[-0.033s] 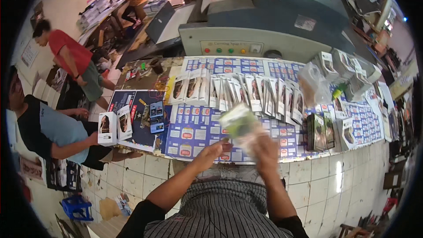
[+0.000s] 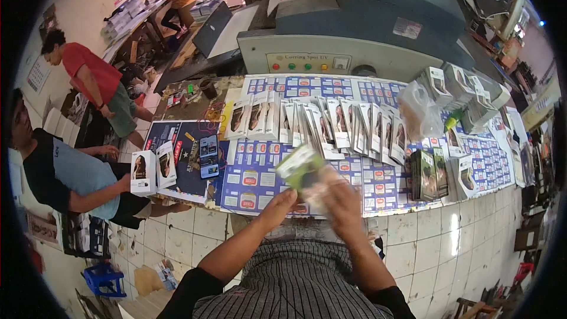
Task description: The person sorts through printed packaging sleeves on a table, picking them up individually and grouping them together.
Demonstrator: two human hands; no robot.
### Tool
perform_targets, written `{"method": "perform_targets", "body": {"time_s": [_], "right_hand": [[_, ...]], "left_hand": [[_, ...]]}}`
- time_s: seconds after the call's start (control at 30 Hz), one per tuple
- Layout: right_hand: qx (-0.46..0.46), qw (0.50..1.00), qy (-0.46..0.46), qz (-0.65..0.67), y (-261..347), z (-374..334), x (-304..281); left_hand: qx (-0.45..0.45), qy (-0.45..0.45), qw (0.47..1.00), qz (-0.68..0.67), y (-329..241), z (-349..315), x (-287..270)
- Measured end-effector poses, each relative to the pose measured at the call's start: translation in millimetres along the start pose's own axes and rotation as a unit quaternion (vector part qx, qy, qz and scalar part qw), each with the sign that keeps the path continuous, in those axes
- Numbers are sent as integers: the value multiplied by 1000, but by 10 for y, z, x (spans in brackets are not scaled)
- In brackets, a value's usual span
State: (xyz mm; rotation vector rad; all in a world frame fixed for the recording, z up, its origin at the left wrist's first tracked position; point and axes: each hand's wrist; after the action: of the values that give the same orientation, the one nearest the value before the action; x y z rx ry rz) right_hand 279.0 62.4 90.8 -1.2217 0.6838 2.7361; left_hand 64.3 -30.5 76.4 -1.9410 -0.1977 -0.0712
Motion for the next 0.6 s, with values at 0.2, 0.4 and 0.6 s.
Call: {"method": "perform_targets", "body": {"time_s": [0.2,0.4,0.6], "right_hand": [[231,903,-82,354,443,66,198],[471,612,-146,618,389,101,374],[178,976,-58,111,201,110,225]], "left_hand": [[111,25,962,-250,155,53,49],[8,-61,965,-256,173,42,13],[-1,-40,991,-129,59,-74,-66]]}}
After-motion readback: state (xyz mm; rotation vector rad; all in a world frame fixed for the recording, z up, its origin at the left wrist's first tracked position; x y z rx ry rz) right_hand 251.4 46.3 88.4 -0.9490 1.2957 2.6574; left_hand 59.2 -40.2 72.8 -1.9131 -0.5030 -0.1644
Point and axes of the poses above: each hand's wrist, its own z-axis towards the middle knuckle, its own x-axis out of the palm, y = z × x, and after that the axes turned 9 degrees about -x, right-handed
